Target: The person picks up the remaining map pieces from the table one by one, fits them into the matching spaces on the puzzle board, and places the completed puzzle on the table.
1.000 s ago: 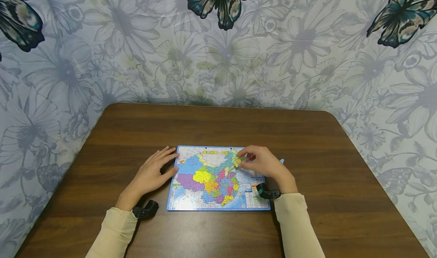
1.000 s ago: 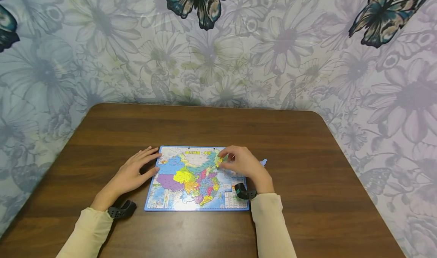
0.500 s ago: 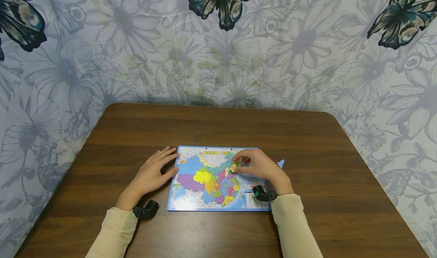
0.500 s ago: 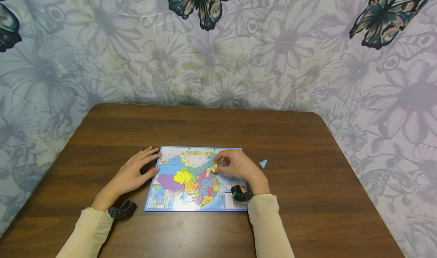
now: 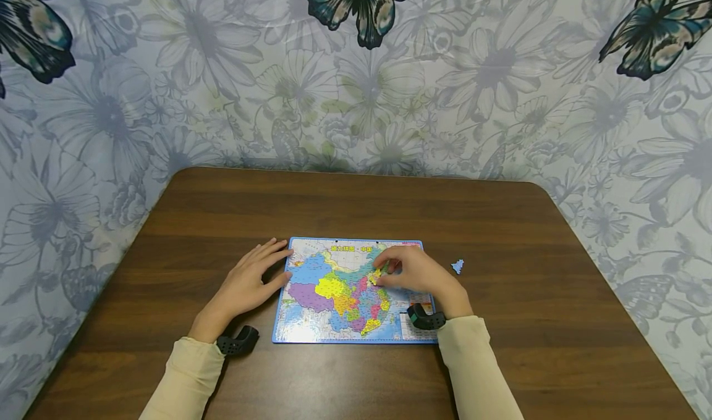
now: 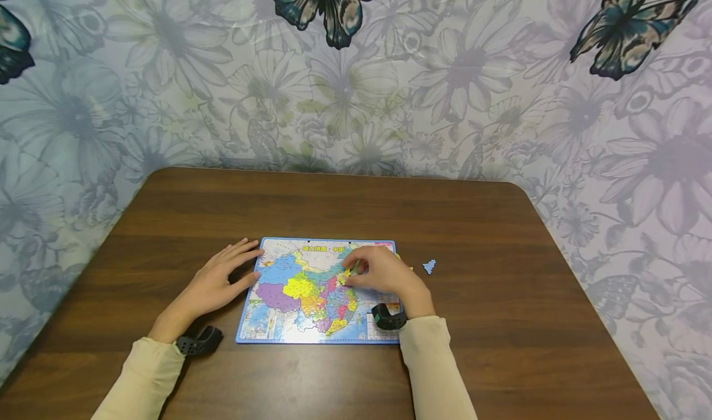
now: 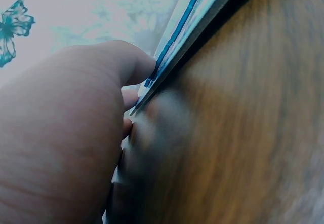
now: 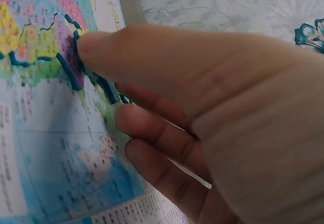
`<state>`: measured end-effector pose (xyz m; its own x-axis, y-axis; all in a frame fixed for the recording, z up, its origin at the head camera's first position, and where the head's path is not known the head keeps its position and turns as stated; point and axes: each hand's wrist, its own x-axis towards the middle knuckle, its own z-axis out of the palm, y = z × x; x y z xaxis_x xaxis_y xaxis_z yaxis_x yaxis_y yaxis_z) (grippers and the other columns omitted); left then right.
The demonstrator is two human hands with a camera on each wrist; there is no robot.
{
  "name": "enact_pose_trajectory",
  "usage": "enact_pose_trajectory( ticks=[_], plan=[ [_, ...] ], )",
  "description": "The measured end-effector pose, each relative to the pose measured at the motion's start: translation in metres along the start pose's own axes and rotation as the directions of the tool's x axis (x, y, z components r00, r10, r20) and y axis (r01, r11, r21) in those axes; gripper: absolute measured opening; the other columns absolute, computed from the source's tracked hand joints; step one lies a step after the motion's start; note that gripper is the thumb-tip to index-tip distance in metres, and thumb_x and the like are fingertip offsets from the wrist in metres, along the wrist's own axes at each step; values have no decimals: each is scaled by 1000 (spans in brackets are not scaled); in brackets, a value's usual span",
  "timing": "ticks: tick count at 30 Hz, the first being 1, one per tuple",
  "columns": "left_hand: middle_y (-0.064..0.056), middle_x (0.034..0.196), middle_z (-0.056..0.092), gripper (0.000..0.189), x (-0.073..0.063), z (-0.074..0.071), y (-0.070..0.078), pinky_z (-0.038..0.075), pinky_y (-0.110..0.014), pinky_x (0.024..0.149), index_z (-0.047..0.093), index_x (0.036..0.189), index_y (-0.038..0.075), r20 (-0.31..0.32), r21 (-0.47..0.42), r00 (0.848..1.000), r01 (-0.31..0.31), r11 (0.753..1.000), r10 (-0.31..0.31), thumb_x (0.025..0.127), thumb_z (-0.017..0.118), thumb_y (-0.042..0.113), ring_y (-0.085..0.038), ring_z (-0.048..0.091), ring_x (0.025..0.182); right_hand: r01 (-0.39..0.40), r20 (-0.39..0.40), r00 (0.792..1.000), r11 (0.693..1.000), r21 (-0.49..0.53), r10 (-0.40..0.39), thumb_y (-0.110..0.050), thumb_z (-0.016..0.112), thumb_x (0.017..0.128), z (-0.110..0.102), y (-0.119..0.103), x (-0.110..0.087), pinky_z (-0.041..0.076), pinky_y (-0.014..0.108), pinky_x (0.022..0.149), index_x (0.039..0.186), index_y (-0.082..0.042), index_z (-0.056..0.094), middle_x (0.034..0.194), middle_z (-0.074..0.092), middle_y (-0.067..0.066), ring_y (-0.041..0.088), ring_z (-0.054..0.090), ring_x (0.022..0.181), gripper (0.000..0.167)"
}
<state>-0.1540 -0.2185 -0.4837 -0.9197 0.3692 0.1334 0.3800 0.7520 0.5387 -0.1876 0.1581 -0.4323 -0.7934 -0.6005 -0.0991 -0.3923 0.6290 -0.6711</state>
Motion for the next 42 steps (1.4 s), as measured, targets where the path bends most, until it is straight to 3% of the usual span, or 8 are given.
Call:
enact_pose_trajectory(
  ticks=[33, 42],
  plan=[
    [-12, 163, 42, 57, 0, 0, 0, 20, -61, 126, 55, 151, 12, 2, -3, 1000, 0, 1000, 0, 101, 66, 38, -37, 28, 155, 12, 12, 1000, 1000, 4, -12, -23, 84, 89, 7, -5, 5, 55, 26, 74, 110, -20, 78, 106, 69, -8, 10, 58, 83, 22],
    [-12, 163, 42, 57, 0, 0, 0, 20, -61, 126, 55, 151, 13, 4, 1, 1000, 1, 1000, -1, 101, 66, 38, -37, 28, 155, 11, 30, 999, 999, 37, -12, -23, 82, 90, 6, -5, 3, 53, 25, 70, 104, -21, 80, 91, 68, -10, 10, 58, 78, 14]
  ],
)
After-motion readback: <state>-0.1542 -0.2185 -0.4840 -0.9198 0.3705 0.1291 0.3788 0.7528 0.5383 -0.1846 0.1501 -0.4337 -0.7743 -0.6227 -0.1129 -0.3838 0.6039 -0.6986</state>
